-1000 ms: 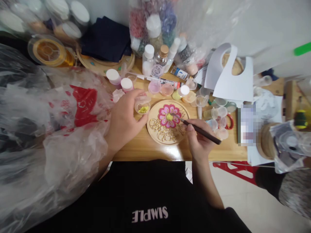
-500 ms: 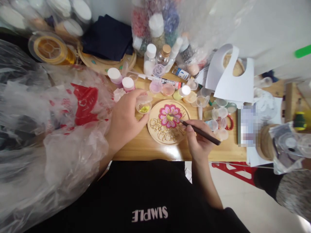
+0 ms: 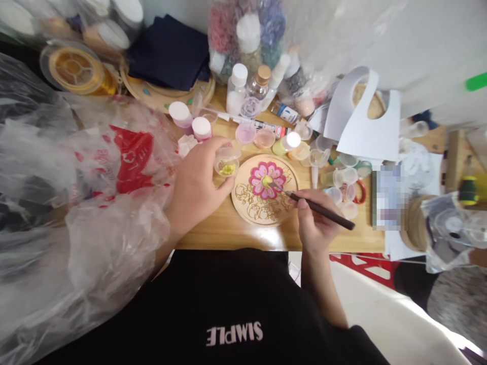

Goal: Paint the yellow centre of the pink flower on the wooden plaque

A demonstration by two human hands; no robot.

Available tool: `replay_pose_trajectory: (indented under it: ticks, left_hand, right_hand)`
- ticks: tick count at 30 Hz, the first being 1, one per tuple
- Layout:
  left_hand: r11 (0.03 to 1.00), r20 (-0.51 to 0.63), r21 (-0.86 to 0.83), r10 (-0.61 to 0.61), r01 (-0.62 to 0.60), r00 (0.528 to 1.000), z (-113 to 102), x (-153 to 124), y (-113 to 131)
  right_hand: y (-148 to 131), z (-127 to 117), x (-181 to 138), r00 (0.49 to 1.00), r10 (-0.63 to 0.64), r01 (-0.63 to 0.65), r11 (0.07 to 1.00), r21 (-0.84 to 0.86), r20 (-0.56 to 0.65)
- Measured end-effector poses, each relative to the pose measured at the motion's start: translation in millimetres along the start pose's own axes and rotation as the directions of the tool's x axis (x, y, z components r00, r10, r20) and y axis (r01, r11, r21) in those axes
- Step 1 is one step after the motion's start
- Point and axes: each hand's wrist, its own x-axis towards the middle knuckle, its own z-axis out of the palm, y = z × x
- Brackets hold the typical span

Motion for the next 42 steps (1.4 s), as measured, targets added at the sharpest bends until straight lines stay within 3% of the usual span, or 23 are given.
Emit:
replay_pose_trajectory:
  ticks: [19, 42]
  left_hand:
    - [1.000, 0.019, -0.001, -0.020, 0.020, 1.000, -0.3, -0.3, 0.9]
    - [1.000, 0.025, -0.011, -0.020, 0.020, 0.999, -1.0, -0.2, 1.3]
  right_hand:
    - [1.1, 4.4, -0.3, 0.998, 0.054, -0.055, 0.998, -0.041, -0.020]
    - [-3.2, 5.5, 3.3, 1.000, -0.005, 0.006, 0.999, -0.038, 0.025]
